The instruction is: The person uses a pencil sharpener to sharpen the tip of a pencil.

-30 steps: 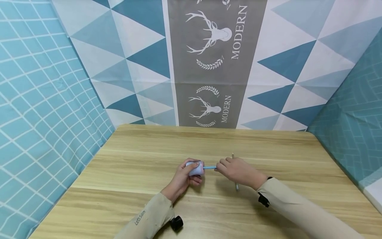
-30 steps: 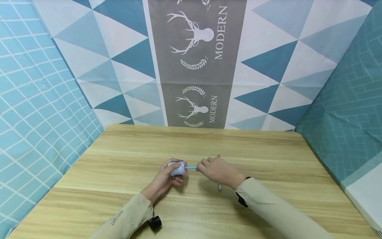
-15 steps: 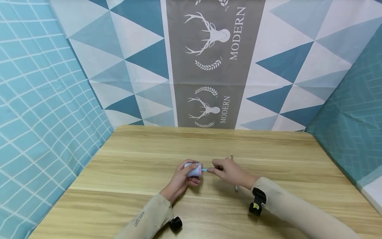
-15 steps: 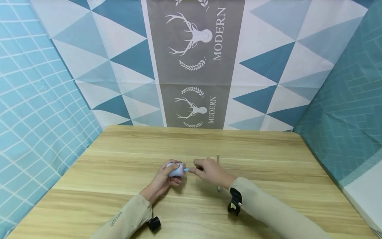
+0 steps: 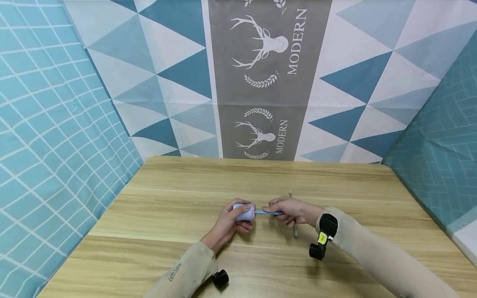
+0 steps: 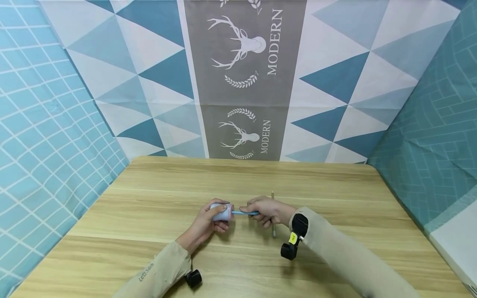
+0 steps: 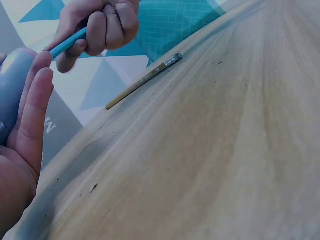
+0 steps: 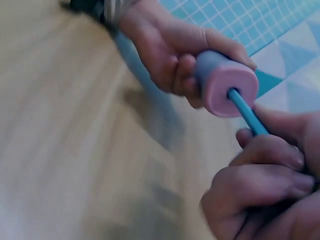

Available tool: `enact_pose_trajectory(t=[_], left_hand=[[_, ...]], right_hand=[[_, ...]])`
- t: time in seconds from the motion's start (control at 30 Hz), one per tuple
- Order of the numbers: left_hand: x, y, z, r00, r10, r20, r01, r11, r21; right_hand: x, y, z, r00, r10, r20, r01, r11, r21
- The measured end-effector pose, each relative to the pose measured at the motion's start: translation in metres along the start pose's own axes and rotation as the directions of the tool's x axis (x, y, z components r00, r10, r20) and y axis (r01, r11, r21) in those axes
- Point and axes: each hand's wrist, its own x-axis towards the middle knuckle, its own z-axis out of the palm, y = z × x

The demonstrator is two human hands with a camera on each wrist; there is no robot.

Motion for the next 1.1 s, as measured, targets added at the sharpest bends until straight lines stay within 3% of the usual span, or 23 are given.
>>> enact_pose_trajectory(t=[0.07,0.1,0.2,0.37,0.47,0.5,0.57,0.67,0.7,0.73,0.8,0.87,0.93,0.97,1.03,1.1], left_hand=[[0.0,0.0,0.0,1.0,0.001,0.01,-0.001,1.0,0.009],[0.0,0.0,0.0,1.0,0.0,0.015,0.0,1.0,0.012],[0.001,0.0,0.001,1.0,-0.001,0.022,0.0,1.0,0.011],[0.003,-0.002,0.002,1.0,-0.002,0.014,0.002,1.0,-0.016],[0.002,-0.002,0.002,1.0,-0.009,0.016,0.009,1.0,-0.013],[0.002,-0.002,0.001,1.0,-0.011,0.017,0.011,1.0,-0.01],[0.001,-0.001,0.0,1.0,-0.01,0.019,0.01,1.0,-0.005],[0.0,0.0,-0.001,1.0,-0.012,0.015,0.012,1.0,-0.012],[0.0,0.0,-0.001,1.0,-0.011,0.013,0.011,1.0,-0.018],[0.0,0.001,-0.002,1.0,-0.008,0.016,0.008,1.0,-0.019],[-0.001,0.001,-0.002,1.0,-0.011,0.013,0.011,1.0,-0.028],[-0.001,0.0,-0.001,1.0,-0.012,0.011,0.012,0.999,-0.034],[-0.001,0.0,-0.001,1.0,-0.018,0.005,0.019,0.999,-0.038],[-0.001,0.0,-0.001,1.0,-0.025,-0.003,0.025,0.999,-0.043],[-0.001,0.0,-0.001,0.999,-0.034,-0.013,0.033,0.998,-0.047],[-0.001,0.0,-0.001,0.999,-0.04,-0.027,0.039,0.998,-0.049]], right_hand=[[-0.004,-0.003,-0.002,0.996,-0.088,-0.032,0.082,0.982,-0.167],[-0.007,-0.004,-0.003,0.989,-0.137,-0.046,0.121,0.957,-0.264],[-0.018,-0.01,-0.009,0.953,-0.298,-0.054,0.231,0.83,-0.507],[-0.029,-0.011,-0.015,0.854,-0.517,0.061,0.387,0.553,-0.738],[-0.028,-0.003,-0.01,0.773,-0.609,0.181,0.461,0.343,-0.818],[-0.027,-0.001,-0.007,0.735,-0.643,0.216,0.475,0.261,-0.84],[-0.022,0.007,-0.002,0.633,-0.724,0.273,0.477,0.087,-0.874],[-0.014,0.015,0.003,0.465,-0.821,0.331,0.397,-0.141,-0.907],[-0.011,0.017,0.005,0.406,-0.843,0.353,0.364,-0.206,-0.909],[-0.008,0.019,0.005,0.363,-0.854,0.371,0.334,-0.252,-0.908],[-0.003,0.021,0.006,0.31,-0.859,0.407,0.29,-0.322,-0.901],[0.001,0.022,0.007,0.286,-0.856,0.431,0.265,-0.362,-0.894],[0.004,0.024,0.007,0.294,-0.854,0.429,0.279,-0.353,-0.893],[0.004,0.024,0.007,0.31,-0.853,0.419,0.304,-0.329,-0.894],[0.006,0.024,0.007,0.368,-0.849,0.379,0.383,-0.234,-0.894],[0.006,0.02,0.007,0.452,-0.833,0.32,0.464,-0.087,-0.881]])
